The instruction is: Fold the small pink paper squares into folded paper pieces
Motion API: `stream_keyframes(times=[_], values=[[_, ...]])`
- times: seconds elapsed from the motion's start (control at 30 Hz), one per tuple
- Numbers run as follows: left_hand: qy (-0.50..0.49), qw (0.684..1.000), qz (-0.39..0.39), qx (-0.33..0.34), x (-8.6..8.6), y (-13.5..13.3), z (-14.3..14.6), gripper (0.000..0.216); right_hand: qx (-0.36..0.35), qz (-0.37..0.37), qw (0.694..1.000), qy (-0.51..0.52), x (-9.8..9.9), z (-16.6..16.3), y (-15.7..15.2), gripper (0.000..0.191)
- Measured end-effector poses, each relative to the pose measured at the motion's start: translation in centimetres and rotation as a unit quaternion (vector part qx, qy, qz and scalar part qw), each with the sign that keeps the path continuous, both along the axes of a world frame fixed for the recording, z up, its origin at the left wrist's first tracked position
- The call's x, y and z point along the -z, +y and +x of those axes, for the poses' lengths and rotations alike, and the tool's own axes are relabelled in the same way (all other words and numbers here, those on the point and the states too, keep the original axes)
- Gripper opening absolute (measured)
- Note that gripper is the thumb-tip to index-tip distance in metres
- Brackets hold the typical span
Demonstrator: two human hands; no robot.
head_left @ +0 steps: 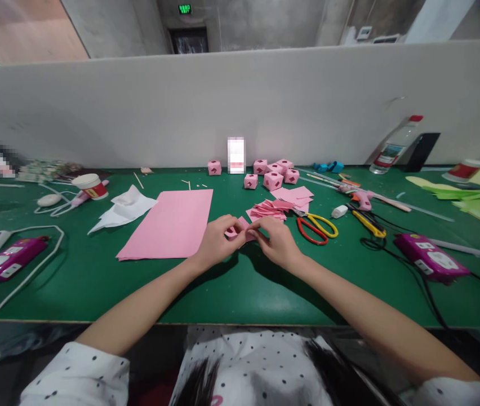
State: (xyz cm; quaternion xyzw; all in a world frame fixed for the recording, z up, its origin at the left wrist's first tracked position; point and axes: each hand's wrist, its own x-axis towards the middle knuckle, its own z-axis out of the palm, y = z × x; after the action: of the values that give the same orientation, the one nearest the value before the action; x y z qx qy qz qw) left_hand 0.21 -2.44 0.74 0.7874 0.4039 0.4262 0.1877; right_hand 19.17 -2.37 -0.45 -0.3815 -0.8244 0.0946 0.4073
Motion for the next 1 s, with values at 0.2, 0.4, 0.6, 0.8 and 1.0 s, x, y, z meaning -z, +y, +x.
stream_keyframes(times=[0.2,0.4,0.6,0.8,1.0], values=[[0.012,0.999,0.02,-0.032,-0.9,0.7,-1.5,0.008,0.031,-0.01,0.998,0.056,-0.6,1.1,0.6,0.014],[-0.009,0.998,0.024,-0.051,-0.8,1.1,-1.8,0.012,0.072,-0.048,0.991,0.098,-0.8,2.0,0.9,0.015],[0.066,0.996,0.053,0.041,0.1,0.7,-1.1,0.017,0.007,-0.014,1.0,0.022,-0.4,0.6,0.1,0.011],[0.096,0.991,0.09,0.031,0.5,0.5,-0.8,0.012,-0.017,0.001,1.0,0.0,-0.3,0.0,-0.4,0.006],[0.087,0.987,0.133,0.011,0.3,0.9,-1.3,0.01,-0.005,0.008,1.0,0.002,-0.6,0.2,-0.1,0.007]])
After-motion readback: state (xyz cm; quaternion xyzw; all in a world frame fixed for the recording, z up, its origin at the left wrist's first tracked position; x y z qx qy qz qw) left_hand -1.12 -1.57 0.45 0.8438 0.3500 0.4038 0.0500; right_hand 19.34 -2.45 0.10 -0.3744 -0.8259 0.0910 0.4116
